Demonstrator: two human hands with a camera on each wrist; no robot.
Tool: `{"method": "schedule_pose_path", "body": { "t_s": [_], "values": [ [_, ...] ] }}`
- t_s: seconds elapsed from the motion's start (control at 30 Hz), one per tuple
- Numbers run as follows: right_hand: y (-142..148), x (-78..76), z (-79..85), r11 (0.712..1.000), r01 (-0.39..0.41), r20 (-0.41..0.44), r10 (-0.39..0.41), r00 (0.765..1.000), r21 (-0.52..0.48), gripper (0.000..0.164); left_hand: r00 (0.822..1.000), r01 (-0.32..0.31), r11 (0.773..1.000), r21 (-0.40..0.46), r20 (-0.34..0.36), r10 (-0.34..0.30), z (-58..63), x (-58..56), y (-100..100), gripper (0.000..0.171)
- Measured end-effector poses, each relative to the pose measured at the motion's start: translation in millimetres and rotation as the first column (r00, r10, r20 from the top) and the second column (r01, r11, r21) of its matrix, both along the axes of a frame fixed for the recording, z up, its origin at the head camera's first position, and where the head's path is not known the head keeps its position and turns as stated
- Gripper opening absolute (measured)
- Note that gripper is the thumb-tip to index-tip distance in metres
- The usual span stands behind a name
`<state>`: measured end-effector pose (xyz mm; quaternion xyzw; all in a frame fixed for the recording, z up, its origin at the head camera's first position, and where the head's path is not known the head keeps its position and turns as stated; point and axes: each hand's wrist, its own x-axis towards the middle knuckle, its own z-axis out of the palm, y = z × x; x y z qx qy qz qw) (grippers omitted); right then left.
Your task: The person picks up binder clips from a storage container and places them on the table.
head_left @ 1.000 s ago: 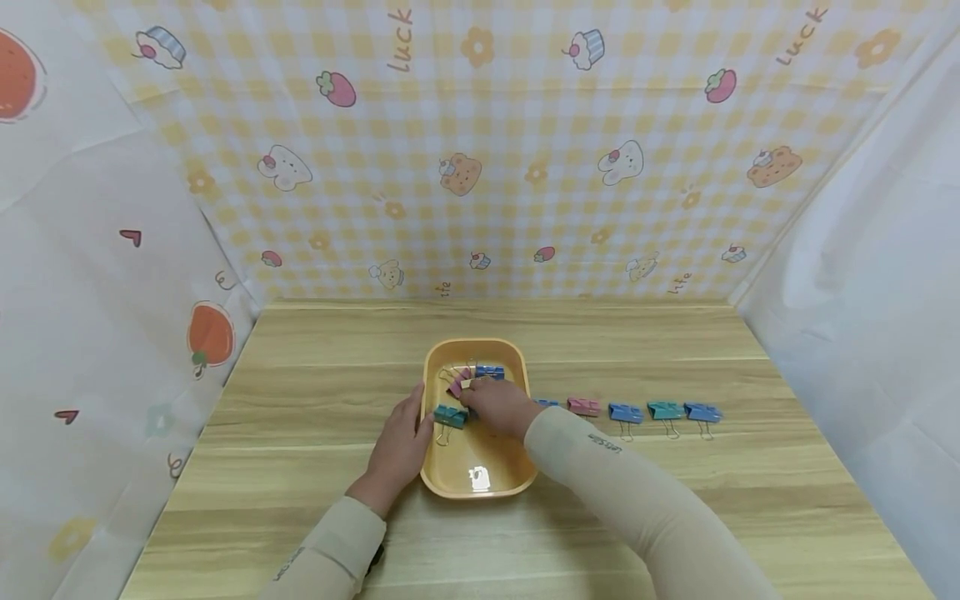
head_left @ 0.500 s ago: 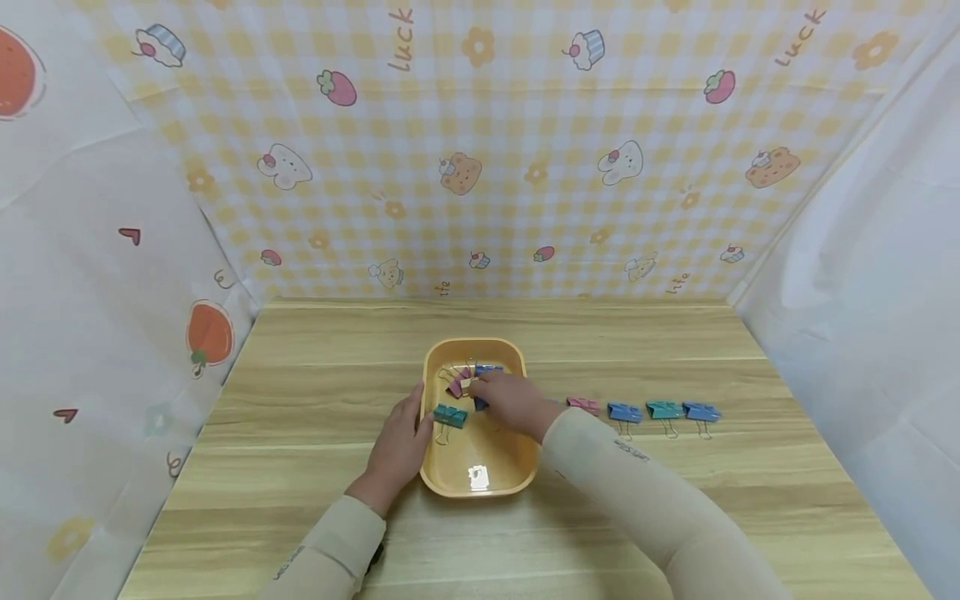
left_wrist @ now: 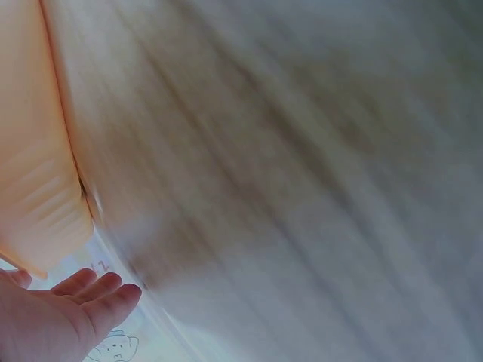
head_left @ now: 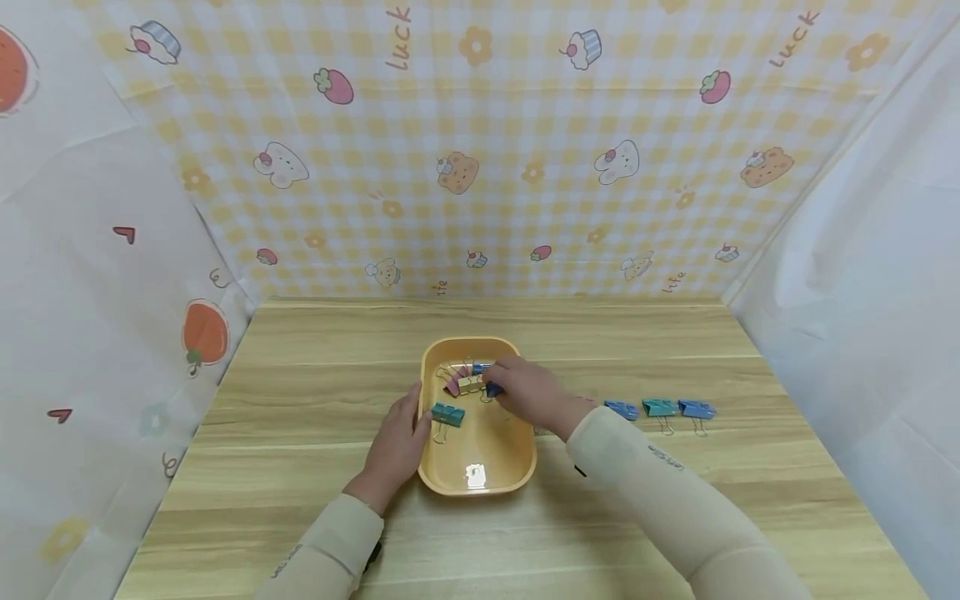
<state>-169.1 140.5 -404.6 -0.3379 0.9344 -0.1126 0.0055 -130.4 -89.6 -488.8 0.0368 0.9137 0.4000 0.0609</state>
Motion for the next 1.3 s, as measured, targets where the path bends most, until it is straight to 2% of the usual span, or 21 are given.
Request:
{"method": "schedule_pose_path", "body": {
  "t_s": [0.27, 0.7, 1.0, 1.3],
  "values": [
    [9.6, 3.3, 9.8, 0.997, 0.078, 0.074, -0.078, 0.994, 0.001, 0.025, 1.0, -0.001, 1.0, 0.0, 0.007, 0.001, 0.2, -0.1, 1.0, 0.061],
    [30.1, 11.3, 17.7, 0.997, 0.044, -0.047, -0.047, 0.998, -0.067, 0.023, 1.0, -0.007, 1.0, -0.014, 0.013, 0.007, -2.4, -1.2, 0.8, 0.061],
    [43.7, 17.0, 15.4, 0.995, 0.088, -0.011, -0.088, 0.996, -0.042, 0.028, 1.0, 0.0, 1.0, -0.012, 0.009, 0.0, -1.3, -0.4, 0.3, 0.061],
    [52.4, 23.6, 9.3, 0.993, 0.11, -0.015, -0.11, 0.994, -0.036, 0.027, 1.0, -0.003, 1.0, -0.012, 0.019, 0.004, -1.0, -0.3, 0.4, 0.061]
  ]
}}
